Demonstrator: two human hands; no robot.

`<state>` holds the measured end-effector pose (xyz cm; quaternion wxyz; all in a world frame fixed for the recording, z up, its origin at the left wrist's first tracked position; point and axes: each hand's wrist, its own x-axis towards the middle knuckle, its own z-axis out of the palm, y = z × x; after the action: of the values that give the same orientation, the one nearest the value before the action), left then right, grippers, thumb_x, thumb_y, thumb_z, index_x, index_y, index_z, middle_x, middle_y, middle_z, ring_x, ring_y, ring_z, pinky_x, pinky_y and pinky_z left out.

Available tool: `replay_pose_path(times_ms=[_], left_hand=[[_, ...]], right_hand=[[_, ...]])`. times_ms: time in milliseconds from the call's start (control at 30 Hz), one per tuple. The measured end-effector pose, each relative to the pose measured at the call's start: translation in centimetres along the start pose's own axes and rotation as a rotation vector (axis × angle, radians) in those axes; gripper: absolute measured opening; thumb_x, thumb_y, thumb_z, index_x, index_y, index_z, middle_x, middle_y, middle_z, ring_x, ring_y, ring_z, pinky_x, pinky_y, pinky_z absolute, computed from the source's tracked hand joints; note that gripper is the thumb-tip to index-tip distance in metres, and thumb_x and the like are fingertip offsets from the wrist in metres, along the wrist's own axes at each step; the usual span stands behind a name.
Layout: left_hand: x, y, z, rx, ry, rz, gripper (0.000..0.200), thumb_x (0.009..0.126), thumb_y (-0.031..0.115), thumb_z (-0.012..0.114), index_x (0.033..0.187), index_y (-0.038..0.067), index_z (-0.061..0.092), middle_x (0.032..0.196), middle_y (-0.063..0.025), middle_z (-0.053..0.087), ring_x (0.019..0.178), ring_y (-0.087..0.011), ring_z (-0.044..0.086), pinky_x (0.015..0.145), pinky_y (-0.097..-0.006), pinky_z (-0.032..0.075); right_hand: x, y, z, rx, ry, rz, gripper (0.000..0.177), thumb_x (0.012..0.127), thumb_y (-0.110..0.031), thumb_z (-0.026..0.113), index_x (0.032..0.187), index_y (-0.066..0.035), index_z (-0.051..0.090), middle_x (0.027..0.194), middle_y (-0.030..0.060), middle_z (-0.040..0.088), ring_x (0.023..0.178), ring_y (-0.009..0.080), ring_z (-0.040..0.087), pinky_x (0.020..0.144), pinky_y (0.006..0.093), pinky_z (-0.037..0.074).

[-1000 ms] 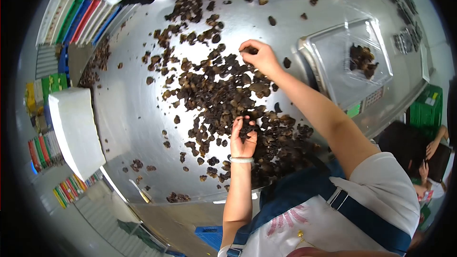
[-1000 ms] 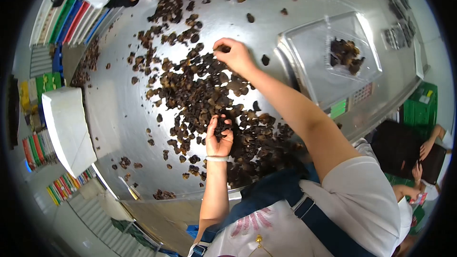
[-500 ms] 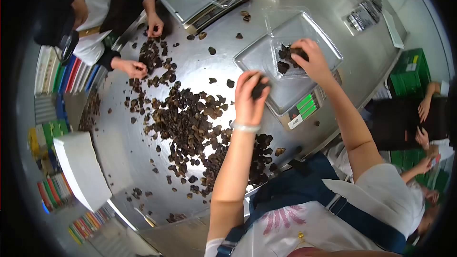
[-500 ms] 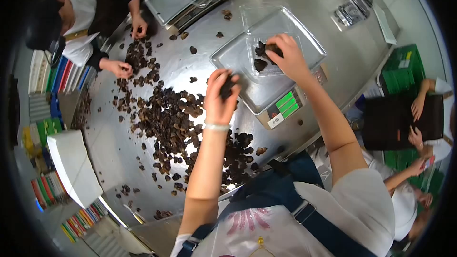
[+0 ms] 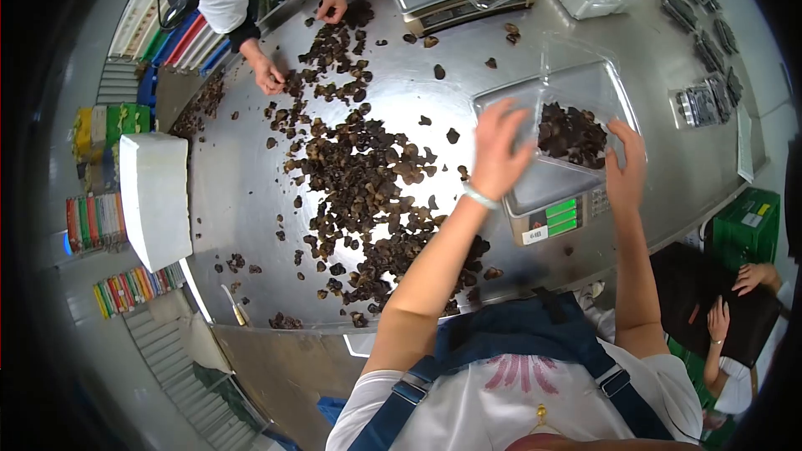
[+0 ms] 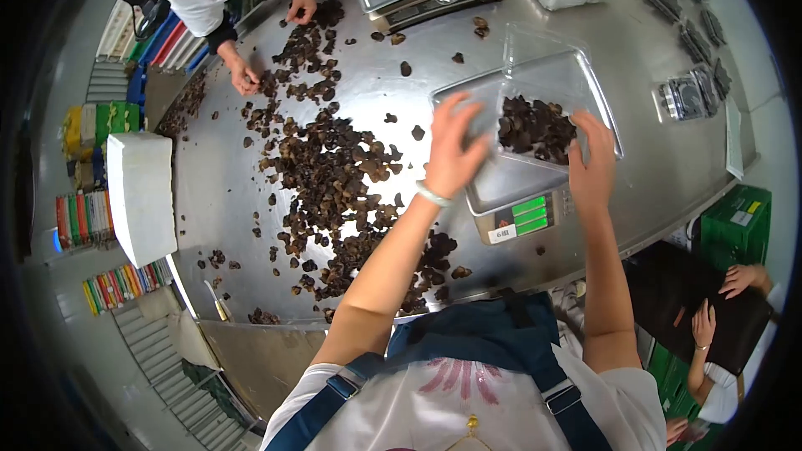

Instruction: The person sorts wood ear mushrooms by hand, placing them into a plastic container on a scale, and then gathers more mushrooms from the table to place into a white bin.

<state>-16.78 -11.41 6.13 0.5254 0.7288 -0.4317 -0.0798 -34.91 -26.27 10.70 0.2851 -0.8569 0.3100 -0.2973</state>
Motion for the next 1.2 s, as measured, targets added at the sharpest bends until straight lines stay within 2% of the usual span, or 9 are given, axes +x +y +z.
replay_pose_path(times_ms=[233, 400, 500, 600, 667, 767, 933, 1067, 1200], left_hand=[[-4.6, -17.1, -14.0, 0.889, 0.151, -0.512, 0.057, 0.079, 0.010, 0.074, 0.132, 0.013, 0.054, 0.138, -0.0142, 0.049, 0.124, -0.0389, 0.047, 0.100, -0.0491, 0.043], [-6.2, -17.9, -14.8, 0.731, -0.222, -0.252, 0.026, 0.074, 0.003, 0.069, 0.100, 0.006, 0.066, 0.096, -0.0138, 0.068, 0.095, -0.0345, 0.063, 0.085, -0.0441, 0.051], [-9.0, -14.9, -15.7, 0.262, 0.147, -0.263, 0.028, 0.081, -0.002, 0.067, 0.107, 0.005, 0.065, 0.100, -0.0144, 0.069, 0.088, -0.0323, 0.064, 0.080, -0.0416, 0.052], [-12.7, -12.9, -19.4, -0.821, 0.417, -0.920, 0.031, 0.094, 0.004, 0.059, 0.124, 0.008, 0.061, 0.104, -0.0112, 0.070, 0.092, -0.0225, 0.065, 0.074, -0.0345, 0.054], [-16.8, -13.3, -22.4, -1.389, 0.563, -0.787, 0.031, 0.099, 0.020, 0.054, 0.127, 0.008, 0.057, 0.117, -0.0141, 0.066, 0.104, -0.0260, 0.064, 0.084, -0.0398, 0.056], [-20.6, -12.8, -25.7, -1.567, 0.759, -0.705, 0.028, 0.099, 0.025, 0.055, 0.120, 0.009, 0.060, 0.118, -0.0120, 0.065, 0.116, -0.0307, 0.061, 0.093, -0.0443, 0.054], [-26.8, -12.9, -30.0, -1.250, 0.892, -0.703, 0.015, 0.098, 0.017, 0.061, 0.111, 0.008, 0.063, 0.104, -0.0073, 0.065, 0.107, -0.0242, 0.064, 0.076, -0.0331, 0.060], [-29.8, -12.2, -33.3, -0.450, 1.078, -1.128, 0.014, 0.091, 0.011, 0.072, 0.104, 0.009, 0.071, 0.084, 0.0019, 0.062, 0.071, -0.0078, 0.058, 0.056, -0.0215, 0.044], [-31.9, -14.5, -34.8, 0.245, 0.735, -0.998, 0.027, 0.080, 0.010, 0.080, 0.105, 0.004, 0.072, 0.096, -0.0048, 0.065, 0.074, -0.0129, 0.061, 0.064, -0.0268, 0.049]], right_hand=[[-1.9, -9.9, 10.3, 0.258, -0.335, -0.303, 0.024, 0.078, 0.007, 0.061, 0.101, -0.002, 0.063, 0.113, 0.0126, 0.063, 0.108, 0.0333, 0.058, 0.090, 0.0425, 0.049], [-2.7, -14.8, 19.0, 0.404, -0.599, -0.347, 0.022, 0.081, 0.006, 0.061, 0.101, -0.002, 0.065, 0.114, 0.0102, 0.063, 0.107, 0.0318, 0.059, 0.089, 0.0412, 0.050], [-2.6, -15.6, 22.1, 0.437, -0.636, -0.303, 0.022, 0.082, 0.006, 0.061, 0.102, -0.003, 0.065, 0.112, 0.0095, 0.065, 0.102, 0.0308, 0.061, 0.088, 0.0391, 0.051], [-2.7, -15.6, 25.0, 0.478, -0.716, -0.012, 0.019, 0.084, 0.006, 0.061, 0.100, -0.002, 0.066, 0.105, 0.0096, 0.067, 0.098, 0.0274, 0.064, 0.081, 0.0356, 0.053], [-2.9, -16.0, 27.6, 0.415, -0.740, -0.060, 0.017, 0.084, 0.004, 0.061, 0.099, -0.003, 0.066, 0.102, 0.0092, 0.067, 0.096, 0.0289, 0.064, 0.080, 0.0362, 0.052], [-2.7, -19.7, 32.5, 0.368, -0.790, -0.349, 0.013, 0.086, 0.000, 0.060, 0.098, -0.005, 0.063, 0.098, 0.0099, 0.066, 0.095, 0.0314, 0.063, 0.084, 0.0407, 0.051], [-2.5, -26.4, 43.7, 0.318, -0.700, -0.844, 0.025, 0.079, 0.003, 0.061, 0.103, -0.006, 0.064, 0.110, 0.0068, 0.065, 0.110, 0.0296, 0.058, 0.094, 0.0406, 0.049], [-2.2, -27.3, 50.8, -0.063, -0.695, -1.185, 0.014, 0.083, -0.010, 0.059, 0.093, -0.012, 0.069, 0.099, 0.0031, 0.063, 0.104, 0.0246, 0.057, 0.087, 0.0397, 0.046], [-0.9, -28.5, 49.9, 0.255, -0.689, -0.580, 0.010, 0.085, -0.014, 0.067, 0.091, -0.006, 0.069, 0.088, 0.0085, 0.070, 0.089, 0.0293, 0.065, 0.081, 0.0409, 0.050]])
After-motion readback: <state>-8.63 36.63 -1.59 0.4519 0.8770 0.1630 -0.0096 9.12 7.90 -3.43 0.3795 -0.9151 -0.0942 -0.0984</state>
